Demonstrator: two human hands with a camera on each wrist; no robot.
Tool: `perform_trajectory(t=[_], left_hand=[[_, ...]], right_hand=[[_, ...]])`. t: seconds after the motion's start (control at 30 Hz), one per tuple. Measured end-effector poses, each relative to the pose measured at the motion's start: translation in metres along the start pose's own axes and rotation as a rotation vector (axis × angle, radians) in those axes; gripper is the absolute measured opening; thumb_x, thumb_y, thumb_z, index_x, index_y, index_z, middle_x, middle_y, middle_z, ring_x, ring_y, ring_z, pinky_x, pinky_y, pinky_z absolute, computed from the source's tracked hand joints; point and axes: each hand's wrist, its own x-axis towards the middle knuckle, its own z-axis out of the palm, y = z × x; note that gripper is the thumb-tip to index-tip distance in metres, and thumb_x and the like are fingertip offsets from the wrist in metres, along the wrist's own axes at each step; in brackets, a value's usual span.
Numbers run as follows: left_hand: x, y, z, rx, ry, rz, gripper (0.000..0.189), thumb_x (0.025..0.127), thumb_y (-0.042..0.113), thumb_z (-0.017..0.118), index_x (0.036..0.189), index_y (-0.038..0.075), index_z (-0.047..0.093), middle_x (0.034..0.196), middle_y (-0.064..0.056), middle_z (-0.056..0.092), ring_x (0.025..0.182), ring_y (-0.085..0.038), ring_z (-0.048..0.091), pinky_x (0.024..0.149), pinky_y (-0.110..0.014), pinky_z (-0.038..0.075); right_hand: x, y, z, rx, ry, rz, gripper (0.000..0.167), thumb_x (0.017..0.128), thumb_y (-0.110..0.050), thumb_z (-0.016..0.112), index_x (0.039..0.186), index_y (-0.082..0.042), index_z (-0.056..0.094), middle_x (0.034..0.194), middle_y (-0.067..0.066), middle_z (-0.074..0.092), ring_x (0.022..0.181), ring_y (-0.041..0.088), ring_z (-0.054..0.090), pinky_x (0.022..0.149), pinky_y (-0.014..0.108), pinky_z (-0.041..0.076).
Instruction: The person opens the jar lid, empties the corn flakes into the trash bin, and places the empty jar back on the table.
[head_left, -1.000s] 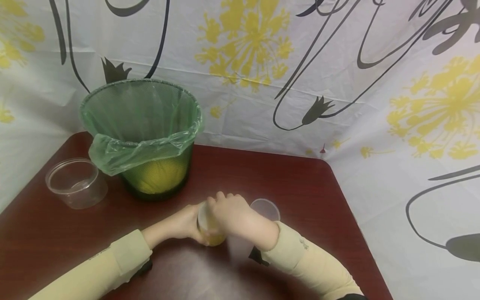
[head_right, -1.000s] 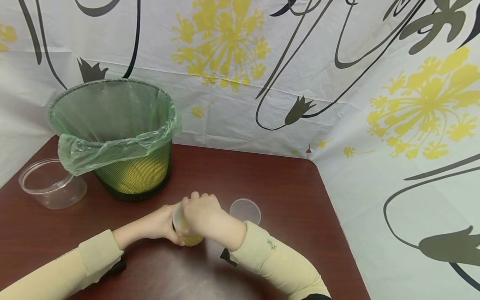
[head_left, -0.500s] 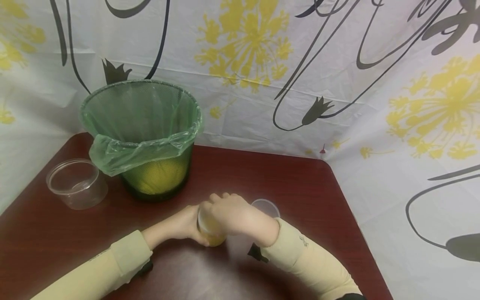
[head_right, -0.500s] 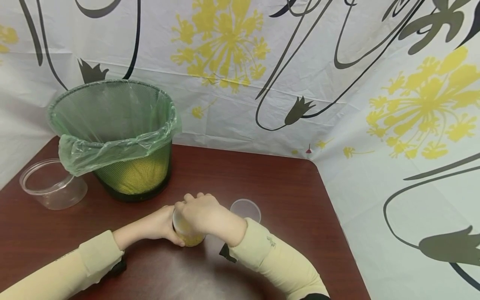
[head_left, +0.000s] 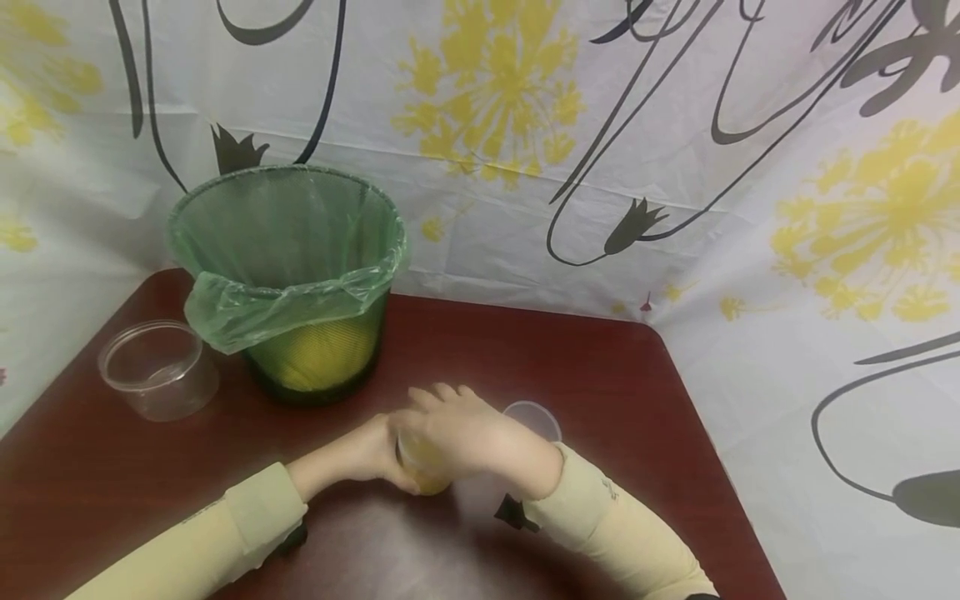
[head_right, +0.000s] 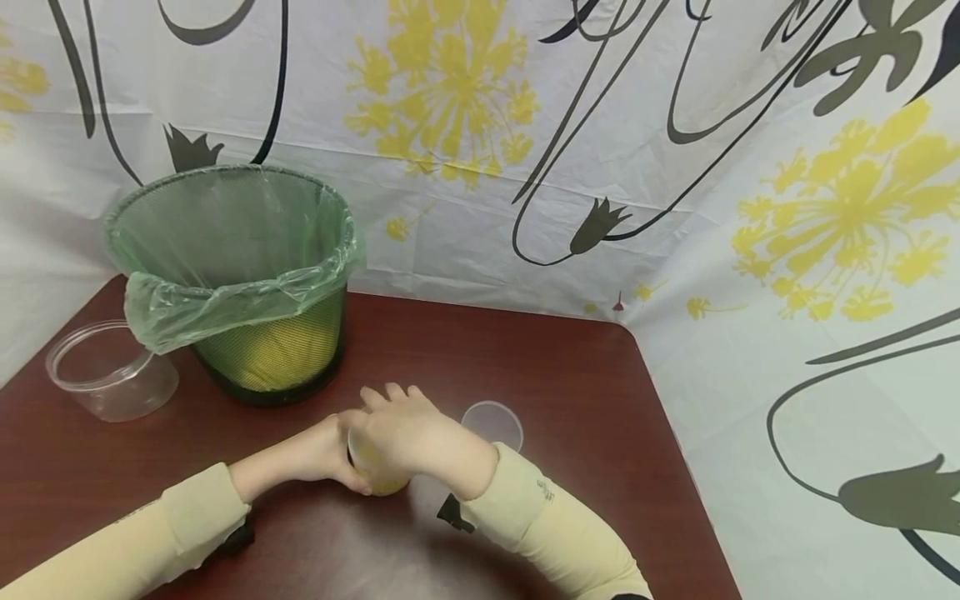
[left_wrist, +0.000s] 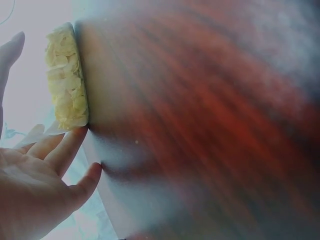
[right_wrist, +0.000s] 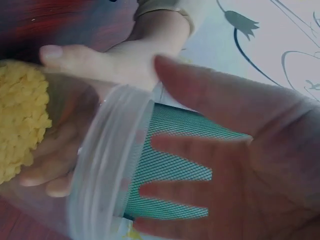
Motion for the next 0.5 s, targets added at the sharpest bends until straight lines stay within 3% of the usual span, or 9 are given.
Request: perform_trajectory(t=[0.1, 0.23, 0.33, 0.5], left_hand=[[0.0003, 0.0003, -0.0001, -0.008, -0.009, -0.008, 0.075, 0.055, 0.033, 0.091, 0.117, 0.006, 0.058, 0.102, 0.005, 0.065, 0.093, -0.011, 0.06, 0.084, -0.032, 0.049], [0.0004, 0.0016, -0.0015, -0.031, -0.016, -0.011, 0.083, 0.056, 0.031, 0.091, 0.125, 0.01, 0.052, 0.107, 0.004, 0.064, 0.096, -0.013, 0.06, 0.085, -0.033, 0.049], [0.0003, 0.0023, -0.0014, -0.048, -0.019, -0.007, 0.09, 0.056, 0.029, 0.091, 0.132, 0.012, 0.046, 0.11, 0.002, 0.063, 0.098, -0.016, 0.06, 0.085, -0.033, 0.05], [0.0002, 0.0026, 0.0002, -0.073, -0.017, -0.005, 0.091, 0.056, 0.026, 0.091, 0.133, 0.01, 0.045, 0.11, -0.002, 0.063, 0.097, -0.018, 0.06, 0.084, -0.034, 0.05]], right_hand=[[0.003, -0.0053, 0.0009, -0.05, 0.06, 0.116, 0.054, 0.074, -0.053, 0.065, 0.119, -0.025, 0.058, 0.116, 0.003, 0.056, 0.097, 0.029, 0.055, 0.077, 0.043, 0.047], [0.0032, -0.0078, 0.0037, -0.068, 0.08, 0.243, 0.062, 0.076, -0.063, 0.061, 0.114, -0.016, 0.058, 0.095, 0.005, 0.054, 0.078, 0.025, 0.056, 0.065, 0.039, 0.048], [0.0033, -0.0096, 0.0063, -0.033, 0.041, 0.286, 0.07, 0.072, -0.069, 0.063, 0.112, -0.011, 0.057, 0.091, 0.006, 0.053, 0.074, 0.024, 0.057, 0.06, 0.037, 0.049], [0.004, -0.0112, 0.0088, -0.021, 0.021, 0.3, 0.065, 0.075, -0.064, 0.063, 0.109, -0.009, 0.058, 0.089, 0.006, 0.054, 0.074, 0.024, 0.057, 0.059, 0.035, 0.05]])
